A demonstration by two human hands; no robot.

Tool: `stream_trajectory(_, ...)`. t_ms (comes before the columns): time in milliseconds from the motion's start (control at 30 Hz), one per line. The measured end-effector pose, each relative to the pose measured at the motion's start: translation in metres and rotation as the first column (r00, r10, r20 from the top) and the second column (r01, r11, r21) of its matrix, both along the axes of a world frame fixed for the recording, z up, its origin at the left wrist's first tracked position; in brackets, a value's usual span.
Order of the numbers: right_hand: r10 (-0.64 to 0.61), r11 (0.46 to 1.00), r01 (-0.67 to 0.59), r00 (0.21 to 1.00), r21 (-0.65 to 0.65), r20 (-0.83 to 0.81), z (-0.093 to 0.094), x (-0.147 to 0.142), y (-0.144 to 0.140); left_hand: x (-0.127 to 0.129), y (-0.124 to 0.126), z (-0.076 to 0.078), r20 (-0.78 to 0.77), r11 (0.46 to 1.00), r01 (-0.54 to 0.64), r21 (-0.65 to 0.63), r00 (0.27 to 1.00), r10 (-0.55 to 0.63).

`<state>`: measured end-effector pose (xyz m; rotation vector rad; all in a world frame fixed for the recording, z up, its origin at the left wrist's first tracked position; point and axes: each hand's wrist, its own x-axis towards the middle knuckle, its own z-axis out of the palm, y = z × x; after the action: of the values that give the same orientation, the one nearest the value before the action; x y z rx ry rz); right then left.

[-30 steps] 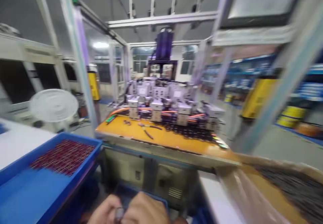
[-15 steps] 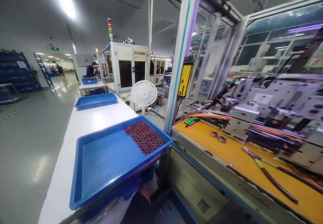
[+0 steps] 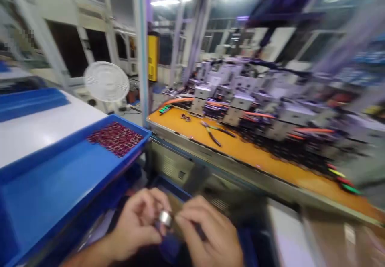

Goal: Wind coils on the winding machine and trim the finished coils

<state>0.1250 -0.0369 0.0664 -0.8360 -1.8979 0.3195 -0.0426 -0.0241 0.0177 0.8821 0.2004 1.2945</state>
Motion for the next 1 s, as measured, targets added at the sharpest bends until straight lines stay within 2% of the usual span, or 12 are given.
stream_trajectory(133, -0.107, 0.994, 0.109, 0.987, 0.011, -0.120, 0.008, -0.012, 0.002, -0.004, 0.006, 0.010, -0.129, 0.994, -0.102, 0.025, 0.986, 0.105)
stream_trajectory(200, -0.167, 0.984, 0.154, 0.968, -0.085, -0.186, 0.005, -0.015, 0.004, -0.004, 0.009, 0.009, -0.217, 0.983, -0.164, 0.078, 0.960, 0.177)
stream_trajectory(267, -0.188, 0.953, 0.113, 0.948, -0.282, -0.258, 0.002, -0.015, 0.002, -0.004, 0.011, 0.008, -0.294, 0.965, -0.215, 0.146, 0.922, 0.250)
stream_trajectory(367, -0.132, 0.781, -0.132, 0.920, -0.611, -0.368, 0.001, -0.011, -0.003, -0.005, 0.014, 0.005, -0.343, 0.957, -0.239, 0.167, 0.896, 0.283)
stream_trajectory(433, -0.106, 0.635, -0.291, 0.885, -0.716, -0.454, 0.000, -0.009, -0.003, -0.006, 0.016, 0.003, -0.339, 0.965, -0.221, 0.140, 0.905, 0.256)
stream_trajectory(500, -0.118, 0.540, -0.393, 0.840, -0.745, -0.529, -0.004, -0.008, -0.002, -0.006, 0.017, 0.001, -0.321, 0.971, -0.194, 0.138, 0.919, 0.229)
stream_trajectory(600, -0.125, 0.464, -0.483, 0.794, -0.743, -0.595, -0.012, -0.009, 0.001, -0.006, 0.019, -0.002, -0.292, 0.973, -0.163, 0.160, 0.934, 0.205)
stream_trajectory(700, -0.107, 0.427, -0.546, 0.761, -0.721, -0.640, -0.018, -0.010, 0.004, -0.006, 0.020, -0.002, -0.272, 0.976, -0.138, 0.170, 0.945, 0.181)
stream_trajectory(867, 0.035, 0.425, -0.646, 0.711, -0.634, -0.702, -0.019, -0.011, 0.006, -0.002, 0.021, -0.003, -0.270, 0.985, -0.079, 0.155, 0.956, 0.119)
stream_trajectory(900, 0.049, 0.466, -0.628, 0.722, -0.624, -0.690, -0.020, -0.011, 0.006, -0.001, 0.022, -0.004, -0.268, 0.987, -0.064, 0.147, 0.958, 0.102)
stream_trajectory(933, 0.056, 0.563, -0.565, 0.754, -0.603, -0.654, -0.021, -0.011, 0.007, 0.000, 0.023, -0.006, -0.271, 0.989, -0.062, 0.135, 0.958, 0.097)
stream_trajectory(1000, 0.024, 0.874, -0.245, 0.885, -0.421, -0.465, -0.026, -0.009, 0.011, 0.000, 0.024, -0.010, -0.290, 0.975, -0.171, 0.139, 0.935, 0.205)
